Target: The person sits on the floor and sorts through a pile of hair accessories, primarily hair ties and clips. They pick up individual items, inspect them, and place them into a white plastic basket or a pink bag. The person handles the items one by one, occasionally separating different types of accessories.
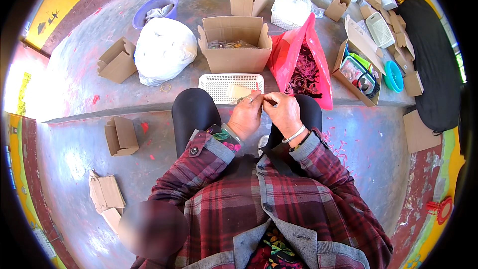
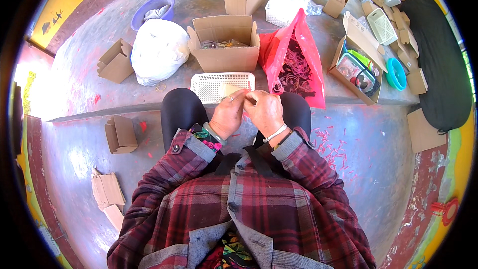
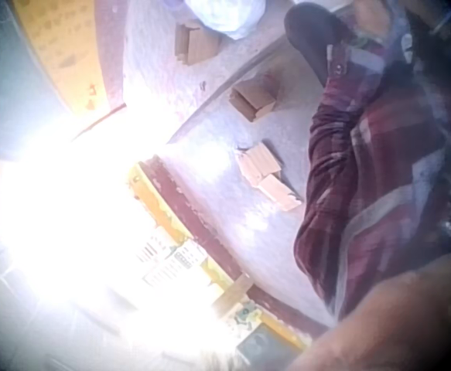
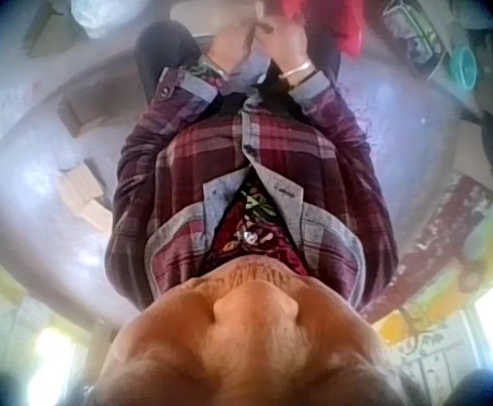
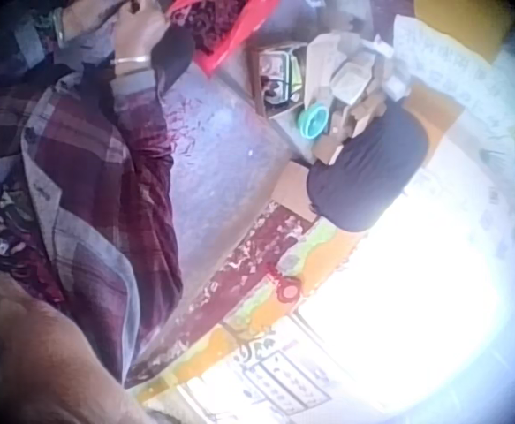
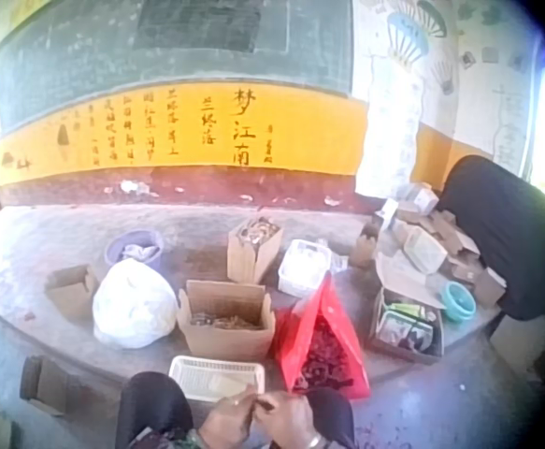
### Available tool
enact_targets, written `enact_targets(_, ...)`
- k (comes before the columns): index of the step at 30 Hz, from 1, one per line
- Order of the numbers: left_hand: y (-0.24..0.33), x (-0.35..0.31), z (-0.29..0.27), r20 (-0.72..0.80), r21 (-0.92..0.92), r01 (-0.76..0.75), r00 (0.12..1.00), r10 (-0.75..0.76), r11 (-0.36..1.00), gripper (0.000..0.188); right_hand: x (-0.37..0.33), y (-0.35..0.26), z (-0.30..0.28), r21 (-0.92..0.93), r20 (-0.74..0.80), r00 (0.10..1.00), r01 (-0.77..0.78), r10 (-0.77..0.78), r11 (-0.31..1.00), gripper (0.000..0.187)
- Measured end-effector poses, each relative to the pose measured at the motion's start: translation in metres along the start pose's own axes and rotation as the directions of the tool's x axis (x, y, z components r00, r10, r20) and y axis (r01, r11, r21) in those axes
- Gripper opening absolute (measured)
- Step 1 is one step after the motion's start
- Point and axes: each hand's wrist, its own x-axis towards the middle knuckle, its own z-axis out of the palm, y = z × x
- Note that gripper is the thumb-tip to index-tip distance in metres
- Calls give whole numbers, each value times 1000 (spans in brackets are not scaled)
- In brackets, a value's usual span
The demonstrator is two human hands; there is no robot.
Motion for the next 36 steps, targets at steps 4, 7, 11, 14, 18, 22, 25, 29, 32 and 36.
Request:
enact_targets(4,2,1,-2,3,14,-38,999,38,999,29,1,-2,0,-30,-19,999,30,-30,999,12)
enact_targets(7,5,2,-5,-6,-3,-45,999,45,999,29,2,-2,-2,-61,-5,999,53,-54,997,11)
enact_targets(11,4,2,-3,-6,29,-66,998,66,997,30,2,0,-1,-89,-38,994,98,-102,991,11)
enact_targets(14,4,2,-3,-1,55,-93,996,93,994,32,2,3,1,-106,-59,991,111,-118,988,11)
enact_targets(18,4,2,-5,-12,-21,-76,997,75,997,31,4,1,-1,-72,-76,988,128,-133,989,9)
enact_targets(22,7,3,-6,-35,-199,11,999,-19,980,23,1,2,-1,102,-68,996,-43,50,994,5)
enact_targets(25,5,4,-5,73,-384,224,974,-213,895,19,1,13,0,317,78,972,-236,223,918,5)
enact_targets(29,-5,2,-3,270,-643,472,877,-398,603,21,4,19,-5,549,178,940,-340,291,764,4)
enact_targets(32,-11,0,0,320,-778,491,847,-424,392,24,7,16,-18,578,257,899,-437,354,690,5)
enact_targets(36,-2,4,-9,400,-877,473,814,-421,82,24,7,29,-35,585,248,909,-417,336,696,5)
